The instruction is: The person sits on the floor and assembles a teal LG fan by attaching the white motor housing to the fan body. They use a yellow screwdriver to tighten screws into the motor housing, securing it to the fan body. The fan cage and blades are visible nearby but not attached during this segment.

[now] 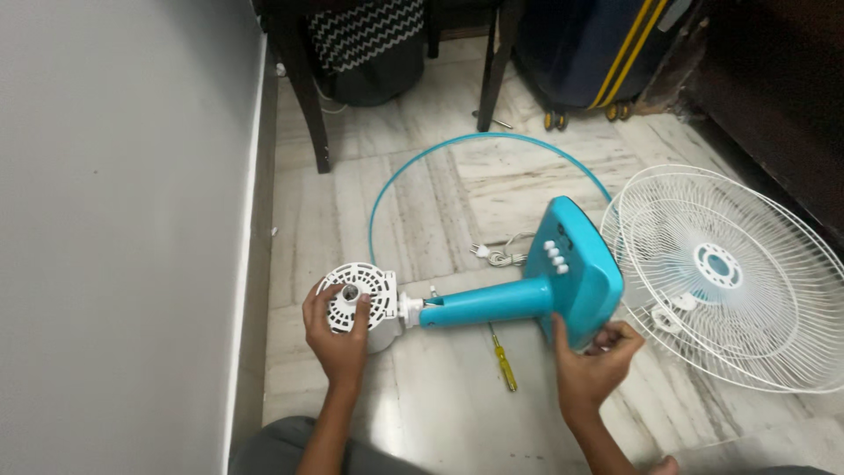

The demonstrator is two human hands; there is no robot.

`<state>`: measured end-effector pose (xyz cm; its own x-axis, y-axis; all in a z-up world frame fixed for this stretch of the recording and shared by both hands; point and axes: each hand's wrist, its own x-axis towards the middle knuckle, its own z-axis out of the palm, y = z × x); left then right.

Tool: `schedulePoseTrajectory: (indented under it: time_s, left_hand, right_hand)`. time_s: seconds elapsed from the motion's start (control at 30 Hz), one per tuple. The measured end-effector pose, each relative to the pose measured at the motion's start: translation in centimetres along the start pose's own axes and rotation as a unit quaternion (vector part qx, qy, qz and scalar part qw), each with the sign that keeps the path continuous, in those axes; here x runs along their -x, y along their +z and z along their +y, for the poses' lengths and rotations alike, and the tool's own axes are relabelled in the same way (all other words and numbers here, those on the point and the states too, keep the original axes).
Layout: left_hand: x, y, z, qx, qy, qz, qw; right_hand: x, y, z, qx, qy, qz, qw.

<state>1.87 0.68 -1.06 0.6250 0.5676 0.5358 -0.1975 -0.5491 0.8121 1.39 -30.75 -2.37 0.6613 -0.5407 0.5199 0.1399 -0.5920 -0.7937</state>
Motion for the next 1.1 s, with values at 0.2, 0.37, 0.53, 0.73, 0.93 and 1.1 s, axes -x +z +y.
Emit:
schedulePoseTrajectory:
  time_s: [0.2, 0.37, 0.53, 0.73, 0.93, 1.1]
  left_hand:
    - [-0.6, -1.2, -0.4, 0.171, -0.023, -0.126, 0.977]
    - [-1.0, -2.8, 0.7, 0.088, -0.019, -0.179, 0.980]
    - [0.0, -2.9, 1.3, 0.018, -0.021, -0.140, 0.990]
    - [0.8, -2.0, 1.7, 0.020, 0.008, -0.125, 0.992]
    - [0.9, -1.2, 1.5, 0.041, 0.005, -0.143, 0.989]
    - [0.5, -0.9, 0.4, 0.096, -0.101, -0.161, 0.977]
  right_hand:
    - [-1.6, -0.6, 0.5, 0.083, -0.017, -0.014, 0.996]
    - [-2.7, -0.7, 1.0, -0.034, 0.027, -0.106, 0.993]
    - [-2.2, -0.6, 1.1, -0.046, 0.044, -0.078, 0.995]
    - [-2.7, -0.8, 2.2, -0.066, 0.024, -0.044, 0.997]
    - [-3.3, -1.2, 2.7, -0.025, 0.057, -0.040, 0.997]
    - [-3.0, -0.4, 2.7, -0.071, 0.065, -0.051, 0.994]
